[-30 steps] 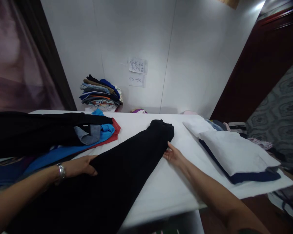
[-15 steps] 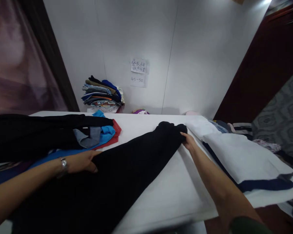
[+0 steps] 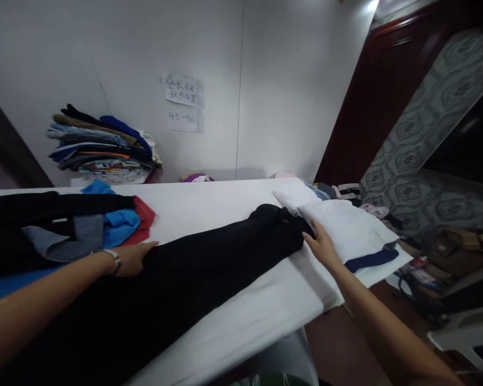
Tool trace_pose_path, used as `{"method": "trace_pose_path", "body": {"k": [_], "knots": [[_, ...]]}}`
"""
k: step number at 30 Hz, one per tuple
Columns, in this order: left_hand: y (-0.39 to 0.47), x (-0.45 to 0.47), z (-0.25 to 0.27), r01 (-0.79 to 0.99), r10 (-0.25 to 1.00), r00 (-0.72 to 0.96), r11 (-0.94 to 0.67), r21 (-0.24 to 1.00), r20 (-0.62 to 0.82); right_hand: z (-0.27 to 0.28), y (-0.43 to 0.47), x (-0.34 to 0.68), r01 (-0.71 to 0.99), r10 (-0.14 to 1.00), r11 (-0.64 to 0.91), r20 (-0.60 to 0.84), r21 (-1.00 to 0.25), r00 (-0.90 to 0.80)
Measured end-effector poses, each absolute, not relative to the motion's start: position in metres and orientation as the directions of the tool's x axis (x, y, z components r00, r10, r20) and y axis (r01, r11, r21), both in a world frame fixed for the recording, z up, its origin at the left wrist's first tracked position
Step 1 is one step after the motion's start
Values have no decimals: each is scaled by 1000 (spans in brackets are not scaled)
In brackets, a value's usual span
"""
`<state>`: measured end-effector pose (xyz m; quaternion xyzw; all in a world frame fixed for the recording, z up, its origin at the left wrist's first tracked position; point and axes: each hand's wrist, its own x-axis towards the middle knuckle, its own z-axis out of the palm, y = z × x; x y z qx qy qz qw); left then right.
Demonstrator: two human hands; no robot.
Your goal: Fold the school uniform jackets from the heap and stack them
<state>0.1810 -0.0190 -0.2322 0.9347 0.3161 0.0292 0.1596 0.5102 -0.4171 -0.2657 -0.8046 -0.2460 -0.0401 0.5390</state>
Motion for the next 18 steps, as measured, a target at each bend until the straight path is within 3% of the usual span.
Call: {"method": "trace_pose_path", "body": {"k": [2, 4, 7, 10, 14, 18], "knots": [[-34, 182, -228, 436, 454, 891, -863, 257, 14, -244, -391, 498, 622, 487, -198, 475, -757, 733], [-52, 184, -225, 316, 327, 945, -923, 220, 11, -224, -354, 483, 688, 593, -115, 506, -716, 626], [-75, 185, -233, 274, 278, 960, -952, 139, 13, -206, -299, 472, 780, 746, -101, 472, -618, 470], [-87, 178, -252, 274, 276, 961, -959, 64, 23, -214, -269, 487, 852, 846, -198, 354, -485, 398], [-93, 170, -269, 272, 274, 960, -961, 44, 63, -261, -281, 523, 715, 807, -486, 56, -503, 588], [-98, 171, -273, 256, 260, 960, -966, 49, 106, -296, -301, 536, 656, 766, -495, 69, -569, 639]]}}
